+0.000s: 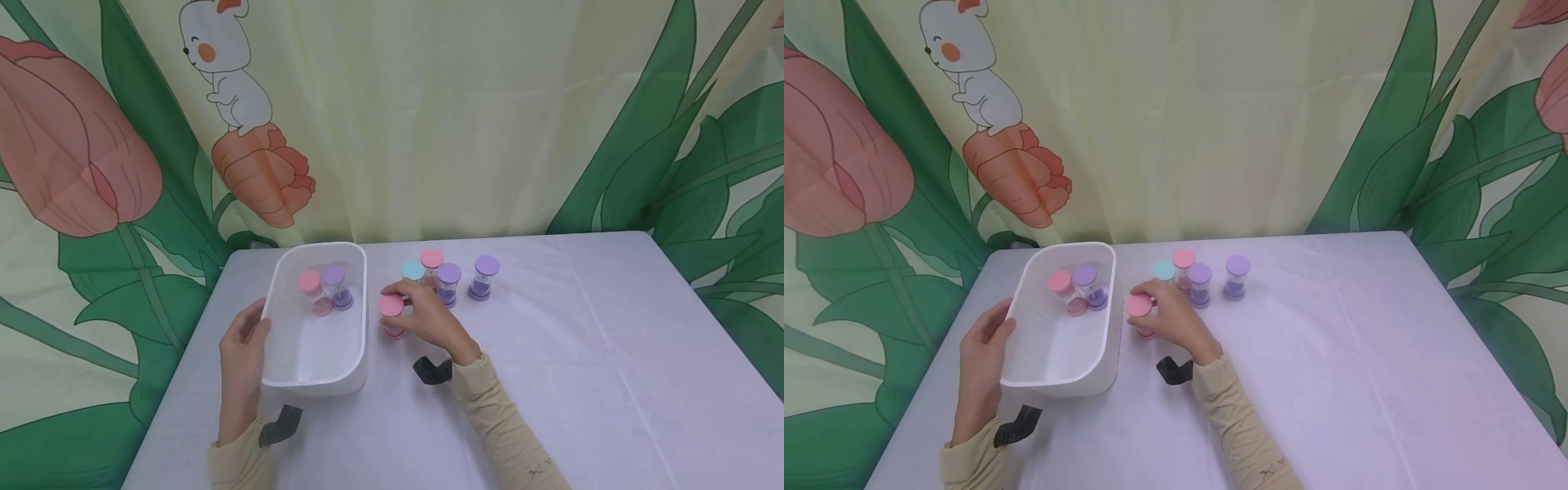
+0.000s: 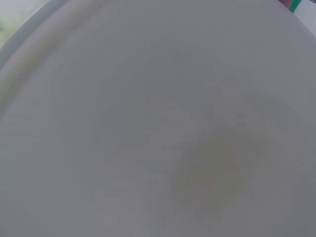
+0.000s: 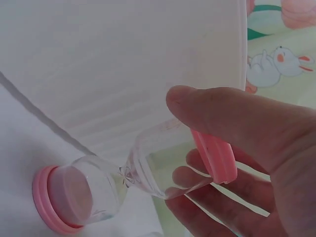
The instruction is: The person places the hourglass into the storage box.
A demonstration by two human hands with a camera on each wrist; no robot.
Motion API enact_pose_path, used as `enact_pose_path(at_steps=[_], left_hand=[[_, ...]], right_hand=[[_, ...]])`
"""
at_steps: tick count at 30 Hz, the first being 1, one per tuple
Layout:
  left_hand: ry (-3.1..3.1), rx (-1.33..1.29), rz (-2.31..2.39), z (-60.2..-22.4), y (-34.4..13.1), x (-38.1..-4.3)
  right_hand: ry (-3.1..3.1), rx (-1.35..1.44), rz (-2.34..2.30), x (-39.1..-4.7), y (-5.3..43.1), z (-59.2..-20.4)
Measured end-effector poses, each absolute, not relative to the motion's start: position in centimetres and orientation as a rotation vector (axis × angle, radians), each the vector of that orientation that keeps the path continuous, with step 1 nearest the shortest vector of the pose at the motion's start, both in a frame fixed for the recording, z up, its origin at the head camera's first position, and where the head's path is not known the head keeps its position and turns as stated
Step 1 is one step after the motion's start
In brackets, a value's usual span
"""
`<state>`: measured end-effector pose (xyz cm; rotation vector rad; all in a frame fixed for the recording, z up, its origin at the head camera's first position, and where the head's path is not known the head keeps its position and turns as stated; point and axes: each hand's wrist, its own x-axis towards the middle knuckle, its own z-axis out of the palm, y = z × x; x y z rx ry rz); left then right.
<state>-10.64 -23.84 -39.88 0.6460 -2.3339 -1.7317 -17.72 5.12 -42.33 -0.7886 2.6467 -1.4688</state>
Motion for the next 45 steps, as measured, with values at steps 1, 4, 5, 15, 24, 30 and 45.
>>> enact_pose_path(at_steps=[1, 4, 5, 15, 24, 30, 45], left_hand=[[-2.333, 0.647, -1.733, -39.9, -23.8, -10.6], [-2.334, 0.65, -1.729, -39.9, -23.8, -10.7], [-2.333, 0.651, -1.731, -39.8, -23.8, -10.6], [-2.327, 0.66, -1.743, -39.9, -23.8, -10.6], [-2.329, 0.652, -1.755, -39.8, -23.8, -10.7], [-2.32, 0.658, -1.767, -39.9, -23.9, -10.8], [-2.321, 0.651, -1.739, -40.1, -23.8, -10.7]], right_hand=[[2.641, -0.789, -1.481, -17.7, 5.1, -42.4], [2.626, -0.796, -1.511, -17.7, 5.1, -42.6], [2.622, -0.795, -1.517, -17.8, 5.1, -42.6], [2.562, -0.725, -1.592, -17.9, 5.0, -43.0], [2.523, -0.681, -1.64, -17.8, 4.9, -42.0], [2.525, -0.703, -1.654, -17.7, 4.7, -40.7], [2.608, -0.844, -1.655, -18.1, 4.6, -36.8]])
